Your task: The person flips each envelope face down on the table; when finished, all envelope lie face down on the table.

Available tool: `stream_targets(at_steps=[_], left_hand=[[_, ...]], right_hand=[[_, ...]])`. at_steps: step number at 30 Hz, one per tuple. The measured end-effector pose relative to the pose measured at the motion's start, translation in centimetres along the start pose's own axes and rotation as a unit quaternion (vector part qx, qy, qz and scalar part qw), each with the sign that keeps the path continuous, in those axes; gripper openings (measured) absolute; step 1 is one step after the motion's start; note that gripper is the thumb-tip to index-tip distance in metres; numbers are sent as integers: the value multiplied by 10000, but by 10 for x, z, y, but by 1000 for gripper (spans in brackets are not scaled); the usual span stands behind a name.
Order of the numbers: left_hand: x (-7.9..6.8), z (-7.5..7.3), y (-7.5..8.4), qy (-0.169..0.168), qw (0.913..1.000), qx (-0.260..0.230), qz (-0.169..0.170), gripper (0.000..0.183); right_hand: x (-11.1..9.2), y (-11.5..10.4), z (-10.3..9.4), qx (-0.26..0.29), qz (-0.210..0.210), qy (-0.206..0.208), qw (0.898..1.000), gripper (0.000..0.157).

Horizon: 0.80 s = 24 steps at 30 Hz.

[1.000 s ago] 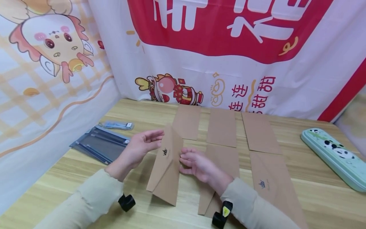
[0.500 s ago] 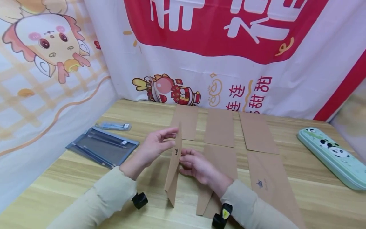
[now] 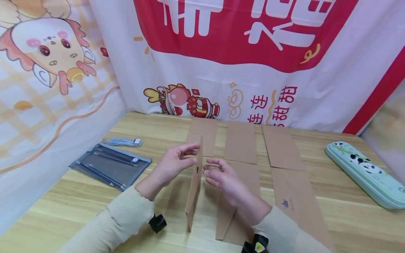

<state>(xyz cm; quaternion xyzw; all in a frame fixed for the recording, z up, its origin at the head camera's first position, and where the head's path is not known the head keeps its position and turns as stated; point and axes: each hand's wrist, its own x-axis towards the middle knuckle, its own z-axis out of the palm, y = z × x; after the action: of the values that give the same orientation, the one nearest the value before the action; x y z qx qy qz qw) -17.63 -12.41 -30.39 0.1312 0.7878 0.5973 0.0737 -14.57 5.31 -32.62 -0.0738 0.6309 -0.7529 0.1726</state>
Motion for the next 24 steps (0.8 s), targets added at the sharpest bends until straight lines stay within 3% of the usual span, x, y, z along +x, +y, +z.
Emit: stream_targets(at_steps=[5, 11, 24], left_hand=[[0, 0, 0, -49, 10000, -40, 13, 48], [-1, -4, -2, -76, 9999, -138, -53, 47], [-9, -10, -13, 90, 9966, -726, 390, 45]], right_hand=[[-9, -7, 14, -579, -407, 25, 9975, 51], [-3, 0, 27, -1075, -622, -4, 9923, 54], [-3, 4, 31, -1301, -776, 87, 9884, 39]])
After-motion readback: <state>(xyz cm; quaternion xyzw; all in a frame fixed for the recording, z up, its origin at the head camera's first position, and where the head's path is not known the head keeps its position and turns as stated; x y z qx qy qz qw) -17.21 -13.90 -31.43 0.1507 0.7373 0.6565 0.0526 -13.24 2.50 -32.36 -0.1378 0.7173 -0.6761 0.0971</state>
